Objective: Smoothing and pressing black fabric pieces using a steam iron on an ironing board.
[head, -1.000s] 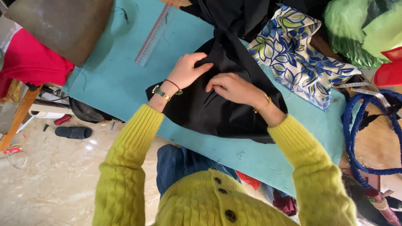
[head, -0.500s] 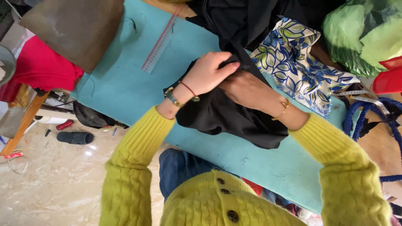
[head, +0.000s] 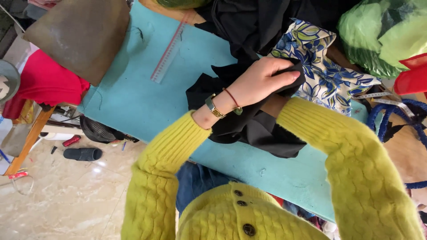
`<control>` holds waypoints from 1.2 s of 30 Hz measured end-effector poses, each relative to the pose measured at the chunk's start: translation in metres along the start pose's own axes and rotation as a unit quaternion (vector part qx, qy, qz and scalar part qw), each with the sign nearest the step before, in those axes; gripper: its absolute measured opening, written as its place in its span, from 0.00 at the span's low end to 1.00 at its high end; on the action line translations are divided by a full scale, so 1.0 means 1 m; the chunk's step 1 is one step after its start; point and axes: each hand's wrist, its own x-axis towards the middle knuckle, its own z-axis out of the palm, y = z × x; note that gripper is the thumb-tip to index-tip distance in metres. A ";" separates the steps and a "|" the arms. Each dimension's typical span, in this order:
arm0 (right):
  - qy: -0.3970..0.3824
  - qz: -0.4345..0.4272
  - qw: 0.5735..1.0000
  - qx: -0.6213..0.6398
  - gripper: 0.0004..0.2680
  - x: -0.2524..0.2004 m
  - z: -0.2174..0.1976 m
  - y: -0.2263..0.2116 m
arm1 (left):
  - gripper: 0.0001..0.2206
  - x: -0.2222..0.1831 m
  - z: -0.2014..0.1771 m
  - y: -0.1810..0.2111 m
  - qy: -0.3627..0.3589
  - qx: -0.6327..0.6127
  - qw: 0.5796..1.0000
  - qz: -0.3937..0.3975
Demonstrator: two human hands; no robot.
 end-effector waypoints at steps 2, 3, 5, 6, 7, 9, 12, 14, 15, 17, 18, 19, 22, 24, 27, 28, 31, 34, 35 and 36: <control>-0.020 0.003 1.000 0.006 0.10 -0.002 0.001 0.000 | 0.08 -0.002 -0.006 0.019 -0.002 -0.036 0.999 -0.004; -0.030 0.004 1.000 0.009 0.10 -0.004 0.001 0.001 | 0.08 -0.005 -0.011 0.015 -0.003 -0.036 0.999 -0.005; -0.048 0.009 0.999 0.013 0.10 -0.006 0.001 0.004 | 0.09 -0.007 -0.023 0.008 -0.006 -0.067 0.997 -0.038; -0.058 0.010 0.998 0.015 0.10 -0.009 0.002 0.007 | 0.09 -0.005 -0.024 -0.002 -0.007 -0.067 0.997 -0.038; -0.068 0.011 0.997 0.018 0.10 -0.012 0.004 0.009 | 0.09 -0.004 -0.026 -0.012 -0.020 -0.066 0.997 -0.047; -0.089 0.014 0.996 0.024 0.11 -0.016 0.006 0.010 | 0.09 -0.003 -0.026 -0.020 -0.033 -0.067 0.996 -0.058; -0.120 0.018 0.992 0.031 0.11 -0.018 0.000 0.010 | 0.09 0.004 -0.021 -0.019 -0.049 -0.061 0.995 -0.064; -0.141 0.021 0.989 0.037 0.12 -0.020 -0.007 0.006 | 0.09 0.008 -0.018 -0.021 -0.076 -0.056 0.993 -0.065; -0.151 0.023 0.987 0.041 0.12 -0.022 -0.009 0.005 | 0.09 0.009 -0.017 -0.025 -0.078 -0.057 0.993 -0.065; -0.170 0.026 0.984 0.046 0.13 -0.022 -0.015 0.003 | 0.09 0.011 -0.018 -0.031 -0.081 -0.039 0.994 -0.059; -0.180 0.026 0.982 0.048 0.13 -0.021 -0.018 0.004 | 0.09 0.011 -0.021 -0.034 -0.081 -0.038 0.994 -0.059; -0.190 0.026 0.980 0.050 0.13 -0.021 -0.021 0.004 | 0.08 0.010 -0.024 -0.036 -0.073 -0.040 0.994 -0.070; -0.220 0.025 0.974 0.055 0.14 -0.022 -0.029 0.002 | 0.09 0.005 -0.037 -0.038 -0.054 -0.022 0.995 -0.079; -0.240 0.025 0.969 0.059 0.15 -0.024 -0.036 0.001 | 0.10 -0.001 -0.048 -0.039 -0.043 -0.004 0.996 -0.076; -0.271 0.026 0.960 0.066 0.16 -0.028 -0.045 -0.001 | 0.09 -0.012 -0.062 -0.045 -0.030 0.019 0.996 -0.087; -0.280 0.026 0.957 0.068 0.16 -0.029 -0.048 -0.002 | 0.10 -0.014 -0.065 -0.048 -0.022 0.018 0.995 -0.098; -0.309 0.028 0.948 0.074 0.17 -0.032 -0.063 -0.002 | 0.11 -0.021 -0.073 -0.052 -0.016 0.041 0.993 -0.112; -0.273 0.049 0.942 0.187 0.20 -0.049 -0.150 -0.033 | 0.11 -0.033 -0.076 -0.024 -0.028 0.099 0.984 -0.143; -0.221 0.066 0.927 0.295 0.23 -0.057 -0.193 -0.048 | 0.12 -0.038 -0.078 -0.009 -0.037 0.134 0.976 -0.170; -0.223 0.067 0.927 0.293 0.23 -0.063 -0.187 -0.035 | 0.12 -0.052 -0.091 -0.011 -0.036 0.133 0.976 -0.168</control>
